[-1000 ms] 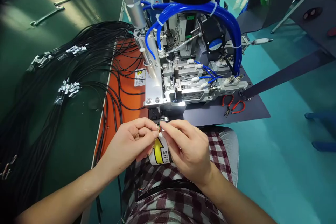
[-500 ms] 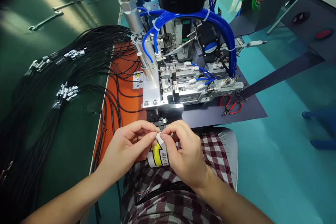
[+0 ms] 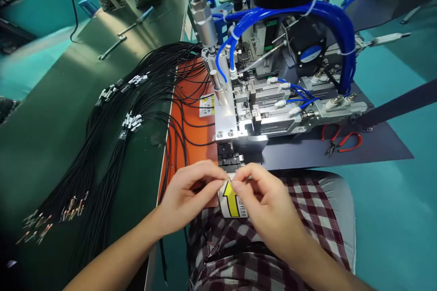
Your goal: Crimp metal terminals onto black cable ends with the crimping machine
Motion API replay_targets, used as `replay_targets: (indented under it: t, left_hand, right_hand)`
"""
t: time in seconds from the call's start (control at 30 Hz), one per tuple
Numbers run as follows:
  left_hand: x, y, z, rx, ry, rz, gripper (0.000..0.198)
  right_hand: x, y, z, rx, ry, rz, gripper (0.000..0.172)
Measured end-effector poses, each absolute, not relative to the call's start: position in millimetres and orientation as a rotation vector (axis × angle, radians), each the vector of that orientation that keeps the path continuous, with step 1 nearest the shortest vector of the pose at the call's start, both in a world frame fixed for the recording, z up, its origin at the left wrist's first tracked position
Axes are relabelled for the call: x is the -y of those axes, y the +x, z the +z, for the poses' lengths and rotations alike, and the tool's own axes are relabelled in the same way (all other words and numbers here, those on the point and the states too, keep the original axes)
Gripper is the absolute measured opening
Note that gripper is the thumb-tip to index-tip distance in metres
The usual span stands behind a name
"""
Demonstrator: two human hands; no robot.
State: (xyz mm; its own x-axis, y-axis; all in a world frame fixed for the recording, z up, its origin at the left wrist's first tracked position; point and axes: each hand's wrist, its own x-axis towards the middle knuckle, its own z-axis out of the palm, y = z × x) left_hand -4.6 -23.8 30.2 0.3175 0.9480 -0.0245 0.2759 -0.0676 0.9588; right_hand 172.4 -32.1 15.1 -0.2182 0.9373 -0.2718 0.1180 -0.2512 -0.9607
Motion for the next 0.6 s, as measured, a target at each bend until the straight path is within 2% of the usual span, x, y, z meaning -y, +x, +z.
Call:
replay_targets:
  t: [0.13, 0.4, 0.6]
  left_hand:
    - [34.2, -16.0, 43.1, -1.279, 1.266, 0.784, 0.009]
    - [12.2, 22.6, 52.3, -1.201, 0.881, 0.789, 0.010]
    - [16.2, 25.8, 36.6, -1.114, 0.568, 0.829, 0.017]
  right_hand:
    - [36.3, 160.2, 21.7, 1.488, -1.258, 1.455, 0.015]
    - [24.9, 178.2, 32.1, 1.329, -1.408, 1.407, 0.016]
    - [25.6, 174.3, 19.2, 1.576, -1.377, 1.050, 0.015]
